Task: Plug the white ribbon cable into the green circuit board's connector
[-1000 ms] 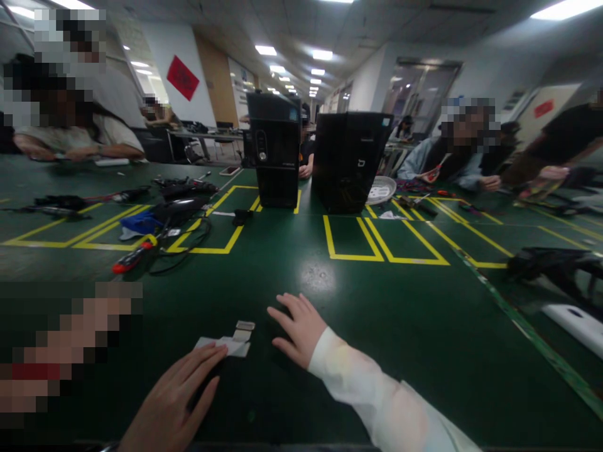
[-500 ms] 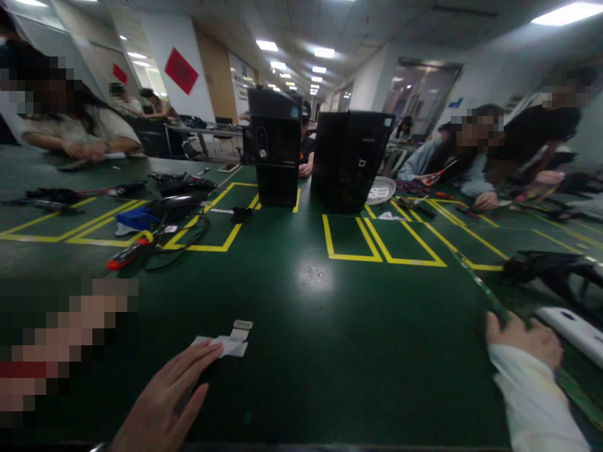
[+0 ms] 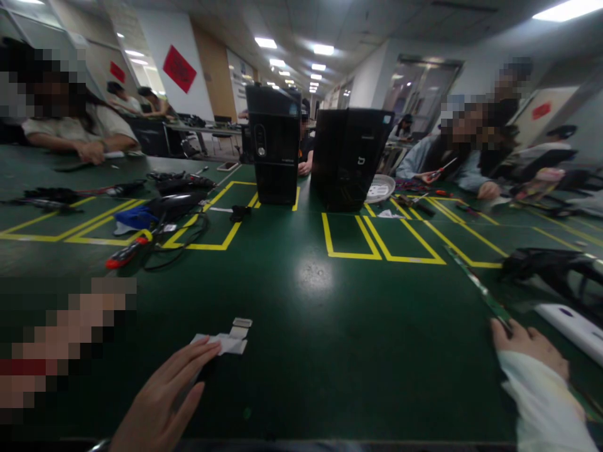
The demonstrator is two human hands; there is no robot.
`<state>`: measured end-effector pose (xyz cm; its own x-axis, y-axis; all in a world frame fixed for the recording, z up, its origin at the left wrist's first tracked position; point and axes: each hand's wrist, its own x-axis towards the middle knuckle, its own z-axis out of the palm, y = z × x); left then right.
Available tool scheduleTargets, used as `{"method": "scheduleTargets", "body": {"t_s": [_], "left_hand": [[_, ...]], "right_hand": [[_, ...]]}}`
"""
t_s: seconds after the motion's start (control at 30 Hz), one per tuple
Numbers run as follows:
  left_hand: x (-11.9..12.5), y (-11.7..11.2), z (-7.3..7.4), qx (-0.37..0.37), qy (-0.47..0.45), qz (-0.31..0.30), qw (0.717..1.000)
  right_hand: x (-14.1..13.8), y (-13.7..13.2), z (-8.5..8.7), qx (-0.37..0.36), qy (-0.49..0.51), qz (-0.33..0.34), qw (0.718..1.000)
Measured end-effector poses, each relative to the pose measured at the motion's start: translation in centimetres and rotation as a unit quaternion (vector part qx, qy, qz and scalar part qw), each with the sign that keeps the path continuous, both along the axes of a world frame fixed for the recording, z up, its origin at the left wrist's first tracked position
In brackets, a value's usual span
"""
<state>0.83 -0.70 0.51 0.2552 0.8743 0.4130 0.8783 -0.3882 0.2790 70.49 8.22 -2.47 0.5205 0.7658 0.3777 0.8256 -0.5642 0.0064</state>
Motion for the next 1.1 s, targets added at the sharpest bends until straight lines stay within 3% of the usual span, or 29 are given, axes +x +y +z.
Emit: {"method": "scheduleTargets", "body": {"t_s": [0.1,0.3,0.6,0.8,1.1], "left_hand": [[0.1,0.0,0.2,0.003,-0.004,0.0,1.0],[0.1,0.1,0.1,-0.004,0.005,-0.001,1.0],[0.0,0.0,0.2,-0.015,0.004,-0.003,1.0],[0.1,0.2,0.2,-0.019,-0.019,0.006,1.0],[0.1,0.2,0.4,-0.018,-0.02,0.003,1.0]], "right_hand": [[-0.8,-0.2,-0.2,-0.044,0.093,-0.039,0.994],[-3.7,-1.4,-0.3,-0.049,0.122,0.148,0.98],[-8.7,-2.3,-0.5,-0.024,0.123,0.347,0.93],[-15.8,-0.9,0.0,-0.024,0.106,0.475,0.873],[-27.6,4.2,1.8,-0.036,0.114,0.624,0.772]]}}
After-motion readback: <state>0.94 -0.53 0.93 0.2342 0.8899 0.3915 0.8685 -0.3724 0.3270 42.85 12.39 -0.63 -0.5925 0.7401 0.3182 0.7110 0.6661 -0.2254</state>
